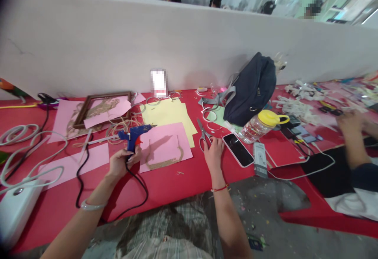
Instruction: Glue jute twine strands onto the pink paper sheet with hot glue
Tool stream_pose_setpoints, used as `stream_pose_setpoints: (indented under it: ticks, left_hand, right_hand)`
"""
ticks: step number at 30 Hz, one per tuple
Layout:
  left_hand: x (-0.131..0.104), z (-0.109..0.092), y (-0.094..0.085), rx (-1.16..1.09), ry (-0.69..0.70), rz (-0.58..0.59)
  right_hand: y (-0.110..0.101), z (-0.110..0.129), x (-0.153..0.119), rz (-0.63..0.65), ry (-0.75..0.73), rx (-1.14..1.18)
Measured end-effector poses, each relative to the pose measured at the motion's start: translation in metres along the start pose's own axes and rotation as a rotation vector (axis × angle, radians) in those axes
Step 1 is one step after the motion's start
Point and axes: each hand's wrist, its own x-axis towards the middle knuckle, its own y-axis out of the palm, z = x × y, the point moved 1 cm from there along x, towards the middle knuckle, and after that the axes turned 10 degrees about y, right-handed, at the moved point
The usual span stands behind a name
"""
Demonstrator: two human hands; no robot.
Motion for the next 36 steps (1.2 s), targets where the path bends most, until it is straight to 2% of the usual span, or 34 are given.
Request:
stream_pose_setpoints:
  ticks: [9,11,13,14,15,18,20,21,24,27,29,31,32,36]
  left_hand:
    - [-0.001,-0.003,0.003,0.066,0.021,-0.007]
    - [-0.001,-0.003,0.004,0.1,0.044,-0.021]
    - [-0.002,-0.002,0.011,0.145,0.078,-0.041]
    - [-0.003,-0.001,0.017,0.169,0.095,-0.049]
    - [-0.005,0.001,0.026,0.187,0.108,-0.057]
    - [-0.019,0.008,0.066,0.281,0.141,-0.021]
    - [-0.035,0.015,0.098,0.477,0.2,0.139]
    - [-0.044,0.018,0.114,0.532,0.23,0.219]
    - [-0.07,0.024,0.15,0.666,0.227,0.412]
    - [-0.083,0.018,0.167,0.879,0.202,0.636]
    - [-0.08,0.004,0.165,0.975,0.195,0.759]
    - [-0.067,-0.014,0.148,1.029,0.199,0.799]
    - [-0.056,-0.022,0.134,1.064,0.209,0.776]
    - [-0.006,-0.044,0.054,1.235,0.363,0.473]
  right_hand:
    - [-0.007,0.007,0.005,-0.036,0.009,0.04]
    - [-0.015,0.021,0.003,-0.08,0.019,0.066]
    - [-0.026,0.046,-0.008,-0.093,0.026,0.149]
    - [-0.032,0.063,-0.016,-0.036,0.014,0.227]
    - [-0.037,0.08,-0.027,0.084,-0.004,0.315]
    - [-0.054,0.129,-0.062,0.586,0.083,0.591]
    - [-0.066,0.147,-0.079,0.761,0.227,0.722]
    - [-0.073,0.15,-0.084,0.788,0.296,0.755]
    - [-0.092,0.145,-0.089,0.741,0.468,0.756]
    - [-0.109,0.132,-0.084,0.738,0.586,0.791]
    - [-0.118,0.125,-0.079,0.737,0.611,0.848]
    - [-0.125,0.118,-0.072,0.71,0.616,0.873]
    - [-0.127,0.115,-0.069,0.705,0.62,0.87]
    - [-0.13,0.104,-0.063,0.769,0.624,0.807]
